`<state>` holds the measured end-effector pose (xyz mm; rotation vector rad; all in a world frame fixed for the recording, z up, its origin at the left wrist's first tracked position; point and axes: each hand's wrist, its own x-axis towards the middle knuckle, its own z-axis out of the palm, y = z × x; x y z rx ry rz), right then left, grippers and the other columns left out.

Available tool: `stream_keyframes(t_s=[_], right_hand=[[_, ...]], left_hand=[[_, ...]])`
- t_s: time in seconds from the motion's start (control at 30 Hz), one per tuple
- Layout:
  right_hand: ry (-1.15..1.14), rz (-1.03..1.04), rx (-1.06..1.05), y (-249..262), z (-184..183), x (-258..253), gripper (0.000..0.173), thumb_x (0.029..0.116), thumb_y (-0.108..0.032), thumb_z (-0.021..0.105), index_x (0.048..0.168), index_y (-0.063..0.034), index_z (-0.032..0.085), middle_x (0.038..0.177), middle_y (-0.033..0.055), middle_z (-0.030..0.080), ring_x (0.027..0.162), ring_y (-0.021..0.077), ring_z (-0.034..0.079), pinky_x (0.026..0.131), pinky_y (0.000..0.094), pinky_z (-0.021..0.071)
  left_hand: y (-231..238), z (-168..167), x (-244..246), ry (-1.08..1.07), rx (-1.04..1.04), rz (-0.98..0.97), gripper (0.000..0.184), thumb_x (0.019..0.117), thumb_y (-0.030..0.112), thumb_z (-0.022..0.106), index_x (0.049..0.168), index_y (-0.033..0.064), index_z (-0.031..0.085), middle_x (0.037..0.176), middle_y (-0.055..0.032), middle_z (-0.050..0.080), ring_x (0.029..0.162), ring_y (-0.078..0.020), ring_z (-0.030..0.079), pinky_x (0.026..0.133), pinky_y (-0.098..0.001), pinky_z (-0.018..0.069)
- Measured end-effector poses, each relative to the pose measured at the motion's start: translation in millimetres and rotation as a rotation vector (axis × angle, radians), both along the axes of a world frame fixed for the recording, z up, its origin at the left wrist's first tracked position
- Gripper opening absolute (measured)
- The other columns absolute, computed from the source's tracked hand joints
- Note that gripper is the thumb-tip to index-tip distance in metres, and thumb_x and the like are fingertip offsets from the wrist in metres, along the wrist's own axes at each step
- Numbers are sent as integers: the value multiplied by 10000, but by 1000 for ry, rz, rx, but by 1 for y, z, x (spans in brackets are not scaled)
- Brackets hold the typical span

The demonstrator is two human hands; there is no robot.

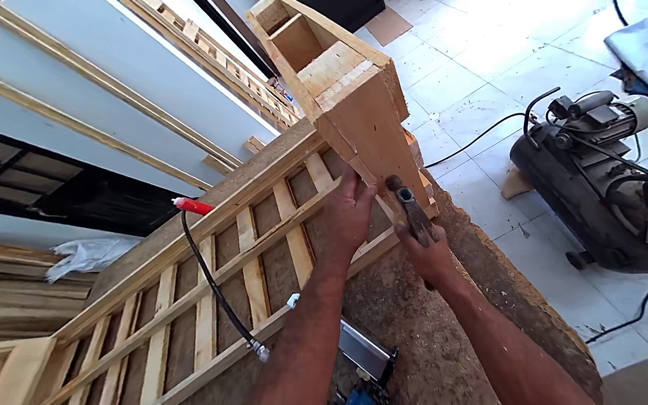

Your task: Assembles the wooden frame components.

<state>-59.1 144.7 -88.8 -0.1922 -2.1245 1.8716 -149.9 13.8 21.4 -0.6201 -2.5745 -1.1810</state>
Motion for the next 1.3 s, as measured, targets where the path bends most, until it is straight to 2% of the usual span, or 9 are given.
stream_keyframes(t_s=[0.1,0.23,0.47,0.67,0.77,0.83,1.0,1.1,1.3], right_hand=[[-367,166,292,14,-12,53,315,976,-455,598,1062,-158,657,739,21,644,648,193,647,614,456,570],[-898,409,610,0,-38,132,419,966,-464,584,1244,-152,616,998,133,733,915,358,727,760,600,576],[-600,425,666,-33,-86,179,275,995,-248,579,1210,-126,700,1263,111,674,1214,285,631,1026,458,527],[-650,669,706,-41,-78,181,297,1011,-302,535,1187,-117,686,1232,132,662,1176,298,636,992,479,534],[-694,618,671,-35,-76,192,295,1006,-269,563,1217,-115,701,1254,118,670,1177,275,645,1021,468,531],[-664,605,679,-34,-79,204,267,1002,-242,588,1193,-108,717,1200,113,695,1108,267,679,977,477,557],[-605,624,697,-30,-84,237,241,994,-265,621,1144,-114,735,1133,92,713,1027,226,701,929,445,583],[-640,677,688,-32,-80,247,255,996,-274,599,1158,-120,722,1163,89,702,1071,222,689,954,439,575],[-656,606,608,-31,-78,234,298,1003,-309,586,1211,-130,701,1230,88,681,1137,229,668,999,444,556]], left_hand=[[-39,-6,41,-9,-279,97,555,1047,155,544,1587,200,420,1605,-4,456,1414,-173,512,1135,-478,478],[-141,-72,162,-237,-405,311,424,1057,388,508,1342,121,673,1171,-44,752,1062,-178,729,955,-473,599],[-208,-185,342,-480,-702,258,1100,799,712,731,1526,-49,410,1470,-270,532,1372,-474,489,1139,-593,417],[-219,-193,363,-486,-721,221,925,889,722,597,1525,58,491,1596,-195,429,1520,-487,264,1225,-685,184],[-247,-193,347,-239,-508,395,440,1061,294,473,1388,43,626,1499,-168,553,1450,-386,450,1190,-571,381],[-271,-173,323,-188,-600,436,411,930,20,537,1299,104,698,1479,-106,585,1438,-373,463,1133,-588,429],[-307,-145,270,-320,-1005,-274,629,904,51,708,1488,233,561,1627,-64,419,1566,-380,207,1210,-732,152],[-311,-140,260,-442,-1174,-570,611,975,57,587,1563,130,439,1493,-195,547,1482,-448,367,1240,-710,114],[-323,-193,261,-128,-1110,-524,697,938,85,672,1558,313,449,956,-179,730,931,-402,705,969,-598,521]])
